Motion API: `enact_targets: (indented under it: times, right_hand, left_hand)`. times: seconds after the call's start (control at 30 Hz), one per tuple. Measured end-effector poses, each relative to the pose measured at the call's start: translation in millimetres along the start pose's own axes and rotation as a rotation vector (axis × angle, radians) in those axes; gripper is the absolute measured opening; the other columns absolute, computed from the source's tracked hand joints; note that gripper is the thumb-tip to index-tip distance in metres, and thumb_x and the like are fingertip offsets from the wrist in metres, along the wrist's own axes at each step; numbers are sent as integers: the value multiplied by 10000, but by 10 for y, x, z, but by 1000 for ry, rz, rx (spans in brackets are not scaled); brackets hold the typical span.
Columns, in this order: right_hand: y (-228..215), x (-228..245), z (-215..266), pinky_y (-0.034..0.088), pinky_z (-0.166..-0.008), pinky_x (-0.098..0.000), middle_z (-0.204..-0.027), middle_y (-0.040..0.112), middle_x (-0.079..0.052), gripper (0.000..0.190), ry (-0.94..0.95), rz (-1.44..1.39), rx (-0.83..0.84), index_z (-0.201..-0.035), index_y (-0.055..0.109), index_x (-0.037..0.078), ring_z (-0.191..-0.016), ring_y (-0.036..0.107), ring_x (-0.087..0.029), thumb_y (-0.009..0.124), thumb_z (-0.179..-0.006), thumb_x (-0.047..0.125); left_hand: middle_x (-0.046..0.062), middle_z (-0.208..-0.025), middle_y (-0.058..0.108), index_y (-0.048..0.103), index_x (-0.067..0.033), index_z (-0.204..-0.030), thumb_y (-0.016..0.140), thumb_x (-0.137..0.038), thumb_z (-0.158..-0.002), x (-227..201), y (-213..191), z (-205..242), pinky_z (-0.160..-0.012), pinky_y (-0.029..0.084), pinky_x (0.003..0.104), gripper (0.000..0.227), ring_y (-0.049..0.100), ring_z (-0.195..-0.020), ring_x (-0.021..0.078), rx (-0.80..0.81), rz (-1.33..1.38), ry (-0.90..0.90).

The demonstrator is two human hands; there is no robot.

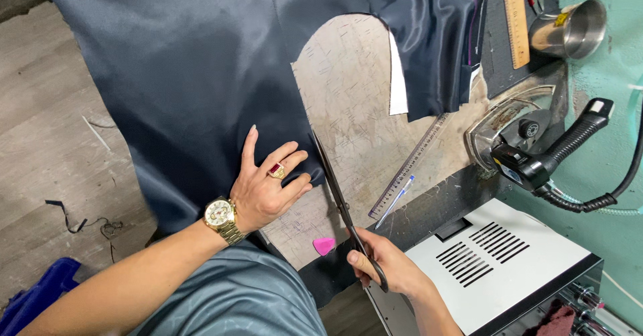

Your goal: The person cuts black fabric using shears on a workbench, then smooths the fabric by hand and uses a steam iron along with wooden pressing blocks to press seams and shape the garment pieces.

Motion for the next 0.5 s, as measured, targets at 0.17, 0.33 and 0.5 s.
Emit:
enact_targets:
  times: [0.17, 0.33, 0.5]
  right_hand:
    - [63, 236, -20, 543, -521, -267, -654, 522, -21, 586, 14, 55, -49, -1167, 634, 89, -526, 575, -110, 621, -850, 582]
    - [104, 198, -69, 514, -476, -250, -628, 526, 1, 582, -21, 114, -78, -1145, 631, 83, -480, 591, -104, 631, -854, 587]
    - [145, 128, -119, 493, -440, -270, -577, 488, -2, 537, 2, 54, -107, -1168, 612, 76, -449, 545, -110, 671, -873, 521]
  left_hand:
    - [126, -1159, 694, 681, -125, -903, 765, -186, -960, 13, 3, 31, -1011, 320, 820, 118, 655, -1152, 321, -1, 32, -10]
    - [108, -1147, 696, 685, -134, -892, 747, -188, -972, 15, 3, 33, -1013, 322, 815, 114, 654, -1156, 309, -3, 39, -15]
    - [114, -1145, 698, 698, -131, -913, 737, -195, -975, 19, 2, 28, -1018, 312, 815, 97, 652, -1162, 307, -4, 57, -23]
Point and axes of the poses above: each hand's wrist, its own z-axis away from the middle knuckle, its own y-axis out of the palm, x = y × z, the point moved 1 cm from there along -z, towards the middle knuckle
